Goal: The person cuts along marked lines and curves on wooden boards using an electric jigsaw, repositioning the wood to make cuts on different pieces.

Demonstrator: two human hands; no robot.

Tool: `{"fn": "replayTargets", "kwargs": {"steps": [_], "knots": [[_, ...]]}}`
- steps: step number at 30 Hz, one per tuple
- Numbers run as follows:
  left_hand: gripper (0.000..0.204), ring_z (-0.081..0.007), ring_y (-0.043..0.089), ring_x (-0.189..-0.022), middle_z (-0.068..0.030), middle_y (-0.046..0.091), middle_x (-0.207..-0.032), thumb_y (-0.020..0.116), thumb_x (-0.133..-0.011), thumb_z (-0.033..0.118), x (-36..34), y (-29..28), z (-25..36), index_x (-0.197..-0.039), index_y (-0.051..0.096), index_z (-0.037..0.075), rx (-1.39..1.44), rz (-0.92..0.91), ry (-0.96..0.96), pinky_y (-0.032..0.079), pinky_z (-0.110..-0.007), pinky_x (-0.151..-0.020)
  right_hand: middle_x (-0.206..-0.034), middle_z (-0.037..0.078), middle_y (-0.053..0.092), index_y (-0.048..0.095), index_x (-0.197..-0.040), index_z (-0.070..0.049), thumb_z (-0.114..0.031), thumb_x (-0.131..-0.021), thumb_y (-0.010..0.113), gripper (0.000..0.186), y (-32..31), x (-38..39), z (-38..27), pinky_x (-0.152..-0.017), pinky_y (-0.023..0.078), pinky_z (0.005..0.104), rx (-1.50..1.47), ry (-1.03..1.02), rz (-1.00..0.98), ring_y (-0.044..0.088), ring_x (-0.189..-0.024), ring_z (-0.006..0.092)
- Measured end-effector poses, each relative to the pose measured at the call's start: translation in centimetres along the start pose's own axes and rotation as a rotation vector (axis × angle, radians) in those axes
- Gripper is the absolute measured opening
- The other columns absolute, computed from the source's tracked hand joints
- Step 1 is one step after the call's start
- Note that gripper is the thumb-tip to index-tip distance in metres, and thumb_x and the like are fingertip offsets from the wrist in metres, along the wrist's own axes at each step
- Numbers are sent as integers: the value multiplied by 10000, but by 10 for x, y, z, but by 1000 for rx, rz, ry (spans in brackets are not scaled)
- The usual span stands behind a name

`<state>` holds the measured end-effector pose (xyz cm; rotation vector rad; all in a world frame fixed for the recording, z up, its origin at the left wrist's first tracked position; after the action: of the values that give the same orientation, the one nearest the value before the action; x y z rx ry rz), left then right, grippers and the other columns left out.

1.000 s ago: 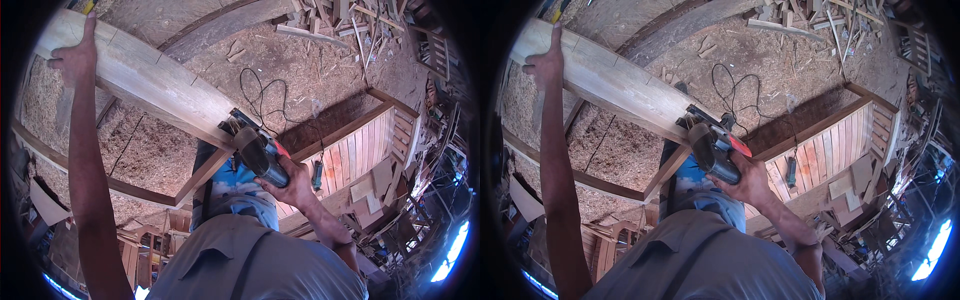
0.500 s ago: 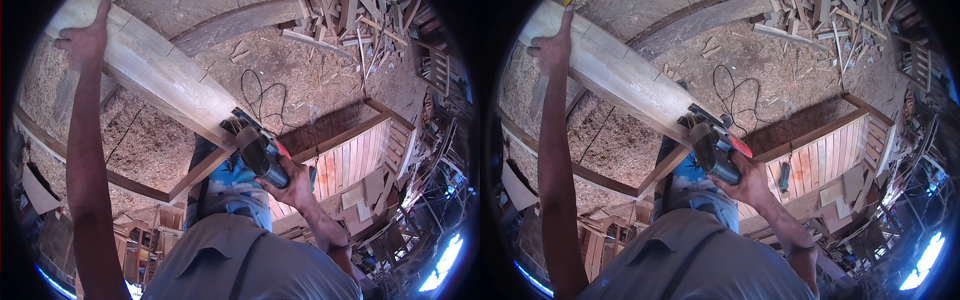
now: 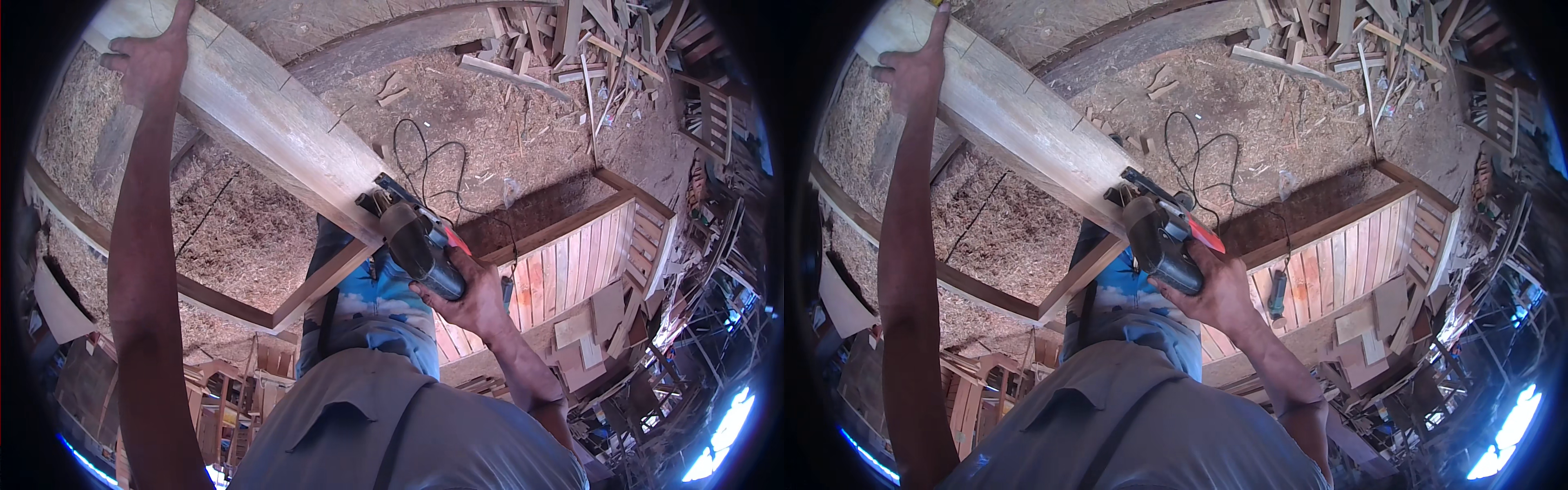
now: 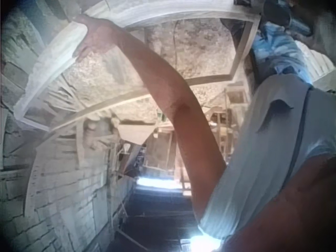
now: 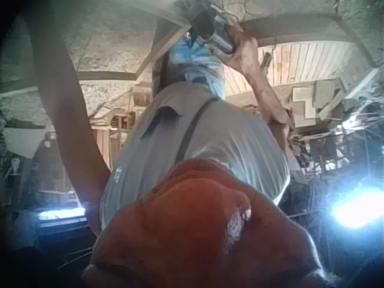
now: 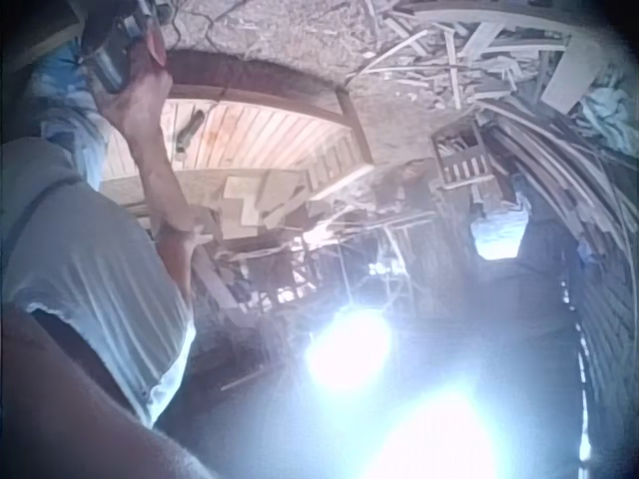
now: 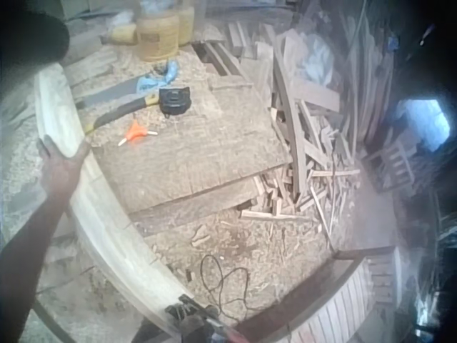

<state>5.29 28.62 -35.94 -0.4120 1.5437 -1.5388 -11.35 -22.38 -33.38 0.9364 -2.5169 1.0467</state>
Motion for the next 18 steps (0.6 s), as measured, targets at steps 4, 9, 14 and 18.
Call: {"fn": "replayTargets", "kwargs": {"steps": [4,9,14,18], "knots": [[1397,-566,609,-1287,-481,185,-1653,619,-865,857,4,-5,7,-1615,119,-209,22,-39,-24,541,-570,-1040,-842,208,770,706,-1120,55,-459,-786,948,659,4,4,0,-692,637,409,-52,95,-4,810,-801,342],[1626,-490,161,-1617,-404,120,-1703,525,-672,1077,-4,4,-2,-1634,117,-169,74,-97,11,385,-603,-1193,-914,139,799,736,-1161,-4,-341,-847,939,504,26,24,5,-772,601,351,-261,274,83,766,-835,173],[1617,-487,95,-1628,-413,99,-1700,508,-696,1071,-8,15,-4,-1635,79,-173,-23,-142,64,370,-613,-1193,-903,141,792,735,-1167,-5,-357,-853,935,512,41,33,-1,-792,600,365,-351,373,123,761,-844,185],[1603,-497,98,-1623,-427,96,-1692,517,-708,1059,-9,11,-4,-1633,78,-175,29,-122,62,359,-621,-1194,-904,179,787,716,-1214,4,-394,-853,925,577,43,32,-3,-779,609,395,-378,384,136,783,-855,257]]}}
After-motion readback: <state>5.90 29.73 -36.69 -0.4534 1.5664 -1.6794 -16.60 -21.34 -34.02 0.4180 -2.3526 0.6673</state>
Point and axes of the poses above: each hand's wrist, its own x-axis away from the middle knuckle, its own y-axis out of the palm, z = x × y, the point moved 6 cm from there along -x, towards the middle knuckle
